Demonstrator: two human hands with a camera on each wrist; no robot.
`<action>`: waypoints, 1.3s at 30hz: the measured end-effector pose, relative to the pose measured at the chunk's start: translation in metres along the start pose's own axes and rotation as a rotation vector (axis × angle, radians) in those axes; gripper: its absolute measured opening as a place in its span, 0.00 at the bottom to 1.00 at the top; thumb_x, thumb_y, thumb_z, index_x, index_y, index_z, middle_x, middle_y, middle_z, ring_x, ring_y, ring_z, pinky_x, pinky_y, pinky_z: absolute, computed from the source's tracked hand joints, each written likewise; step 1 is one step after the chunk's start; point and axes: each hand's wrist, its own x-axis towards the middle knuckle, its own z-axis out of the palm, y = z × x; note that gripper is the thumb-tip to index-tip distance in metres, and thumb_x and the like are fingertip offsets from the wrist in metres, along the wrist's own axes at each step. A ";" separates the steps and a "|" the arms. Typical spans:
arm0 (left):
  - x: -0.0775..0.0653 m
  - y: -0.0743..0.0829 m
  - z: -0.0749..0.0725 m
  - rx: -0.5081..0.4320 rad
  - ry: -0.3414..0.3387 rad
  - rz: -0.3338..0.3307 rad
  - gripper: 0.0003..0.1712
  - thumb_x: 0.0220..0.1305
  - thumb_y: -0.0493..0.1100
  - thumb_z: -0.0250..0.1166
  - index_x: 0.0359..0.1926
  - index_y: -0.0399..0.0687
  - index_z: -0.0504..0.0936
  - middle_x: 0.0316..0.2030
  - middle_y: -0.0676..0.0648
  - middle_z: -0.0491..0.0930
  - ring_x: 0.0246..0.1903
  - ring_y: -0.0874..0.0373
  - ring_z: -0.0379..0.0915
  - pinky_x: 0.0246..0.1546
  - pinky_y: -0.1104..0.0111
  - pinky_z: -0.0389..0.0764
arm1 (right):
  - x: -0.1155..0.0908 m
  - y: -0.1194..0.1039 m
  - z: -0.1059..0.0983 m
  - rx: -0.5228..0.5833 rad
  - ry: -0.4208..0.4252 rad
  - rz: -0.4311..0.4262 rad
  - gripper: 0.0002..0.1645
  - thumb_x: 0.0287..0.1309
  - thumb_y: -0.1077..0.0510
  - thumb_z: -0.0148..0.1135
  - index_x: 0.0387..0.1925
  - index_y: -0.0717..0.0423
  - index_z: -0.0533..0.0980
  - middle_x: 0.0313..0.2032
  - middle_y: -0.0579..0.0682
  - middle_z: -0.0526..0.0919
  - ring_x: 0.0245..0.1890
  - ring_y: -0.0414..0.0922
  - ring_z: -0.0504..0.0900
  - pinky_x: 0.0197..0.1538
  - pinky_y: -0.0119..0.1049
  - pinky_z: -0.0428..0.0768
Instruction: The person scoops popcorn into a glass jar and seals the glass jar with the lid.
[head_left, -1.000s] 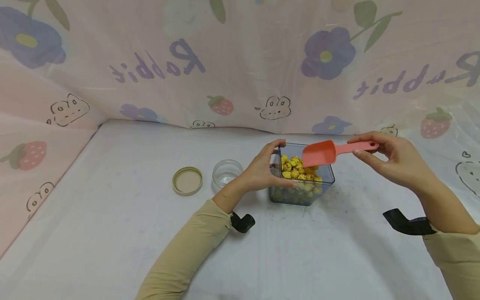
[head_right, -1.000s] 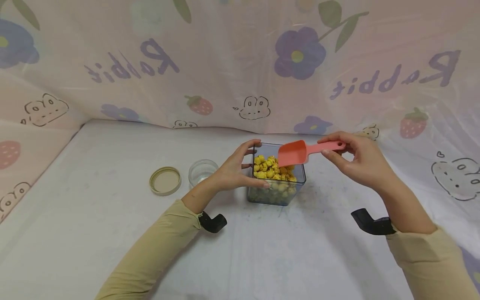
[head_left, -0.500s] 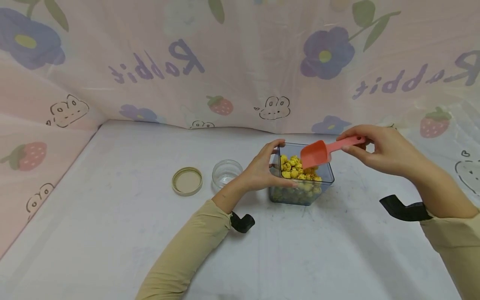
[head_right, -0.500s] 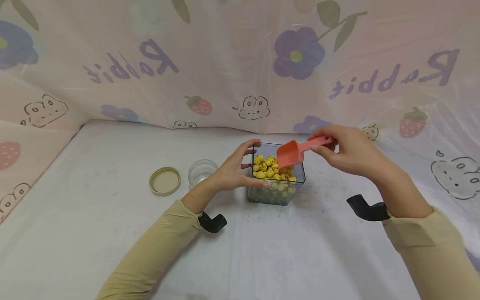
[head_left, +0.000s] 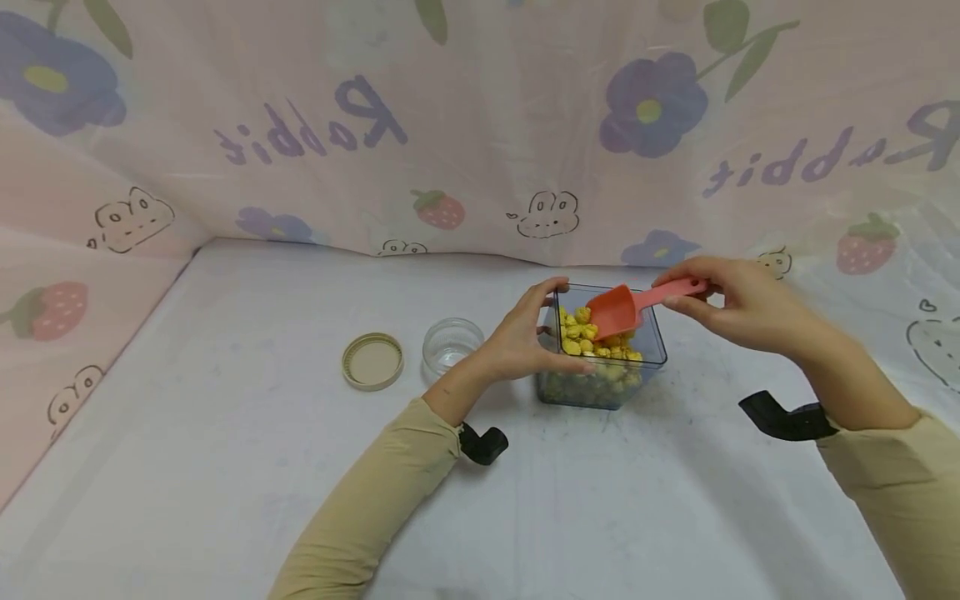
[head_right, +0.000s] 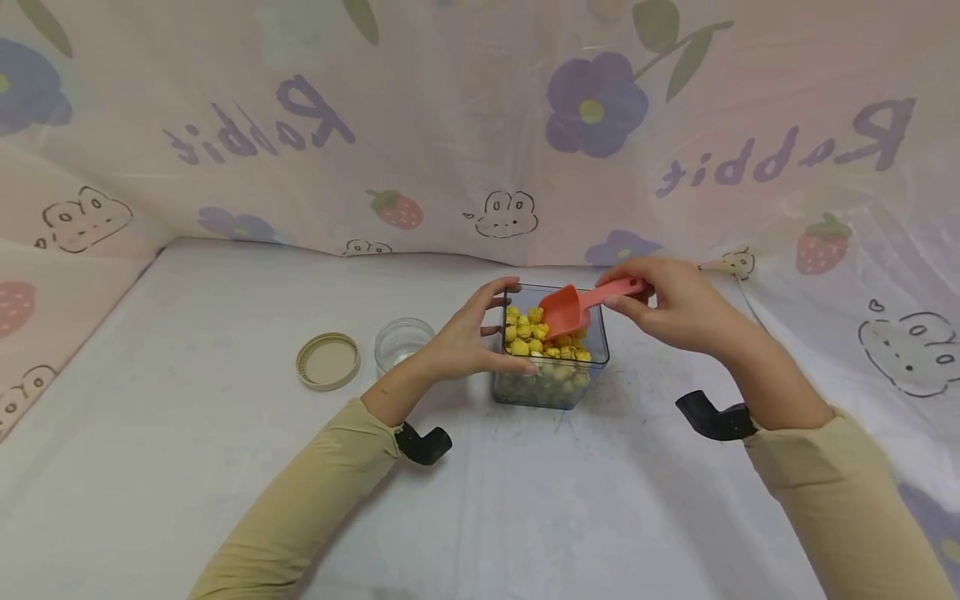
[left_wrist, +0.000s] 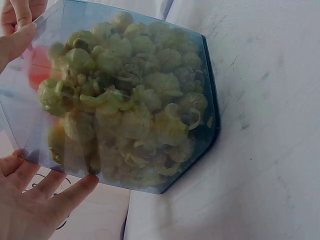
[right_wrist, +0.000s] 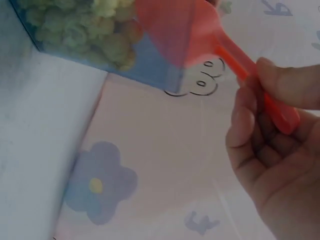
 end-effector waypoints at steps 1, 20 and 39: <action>0.000 0.000 0.000 -0.002 -0.001 -0.002 0.62 0.42 0.46 0.80 0.73 0.56 0.50 0.70 0.52 0.56 0.67 0.54 0.57 0.59 0.59 0.74 | 0.001 0.001 0.003 0.018 -0.007 -0.008 0.12 0.57 0.62 0.66 0.44 0.54 0.81 0.29 0.43 0.77 0.28 0.36 0.70 0.27 0.27 0.67; 0.001 -0.001 -0.001 -0.043 -0.005 0.018 0.62 0.41 0.46 0.80 0.73 0.56 0.50 0.69 0.51 0.55 0.66 0.53 0.57 0.57 0.61 0.76 | -0.023 0.027 0.039 0.487 0.026 0.197 0.14 0.63 0.64 0.59 0.50 0.63 0.76 0.32 0.45 0.79 0.29 0.38 0.77 0.33 0.25 0.76; 0.001 -0.002 0.000 -0.050 -0.011 0.011 0.62 0.42 0.45 0.80 0.73 0.55 0.50 0.70 0.50 0.54 0.68 0.52 0.56 0.57 0.60 0.76 | -0.029 0.032 0.060 0.737 0.074 0.163 0.15 0.63 0.70 0.56 0.48 0.54 0.79 0.25 0.41 0.74 0.26 0.40 0.69 0.27 0.33 0.65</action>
